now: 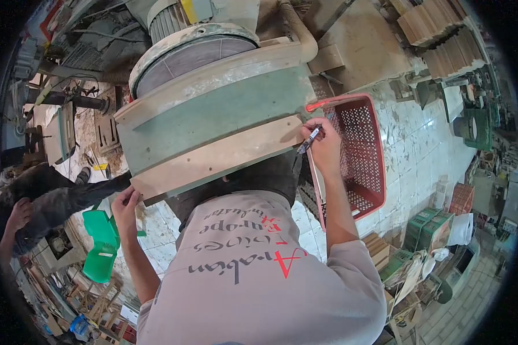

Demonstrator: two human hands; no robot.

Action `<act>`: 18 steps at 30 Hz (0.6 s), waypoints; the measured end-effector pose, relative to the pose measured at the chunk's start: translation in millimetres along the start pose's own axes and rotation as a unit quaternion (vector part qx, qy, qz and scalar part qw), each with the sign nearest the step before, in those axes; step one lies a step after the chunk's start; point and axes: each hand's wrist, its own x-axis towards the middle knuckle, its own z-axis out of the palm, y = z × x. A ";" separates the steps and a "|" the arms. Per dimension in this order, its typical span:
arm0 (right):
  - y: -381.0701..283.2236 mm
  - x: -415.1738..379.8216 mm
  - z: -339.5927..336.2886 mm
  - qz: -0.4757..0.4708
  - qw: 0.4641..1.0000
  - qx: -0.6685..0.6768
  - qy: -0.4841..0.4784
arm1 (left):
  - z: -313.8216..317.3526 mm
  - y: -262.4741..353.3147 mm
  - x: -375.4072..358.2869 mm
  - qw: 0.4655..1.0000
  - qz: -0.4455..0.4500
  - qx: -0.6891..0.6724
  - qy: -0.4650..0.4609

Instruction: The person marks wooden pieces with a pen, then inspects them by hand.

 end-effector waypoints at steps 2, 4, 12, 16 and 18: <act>0.8 0.3 0.4 0.000 1.000 0.012 -0.004 | -1.6 0.9 -0.1 1.000 -0.006 -0.004 -0.001; 2.5 1.7 -0.1 -0.002 1.000 0.023 -0.008 | -1.7 0.8 0.0 1.000 -0.008 0.011 0.001; -27.1 -2.5 0.6 -0.080 0.967 -0.243 -0.018 | -0.3 2.4 -1.2 1.000 -0.002 0.008 0.003; -57.1 -3.5 13.1 -0.250 0.906 -0.285 -0.187 | 5.9 9.0 -5.7 0.986 0.111 0.118 0.043; -60.3 3.3 17.7 -0.287 0.870 -0.312 -0.251 | 9.7 27.0 -9.0 0.949 0.200 0.245 0.015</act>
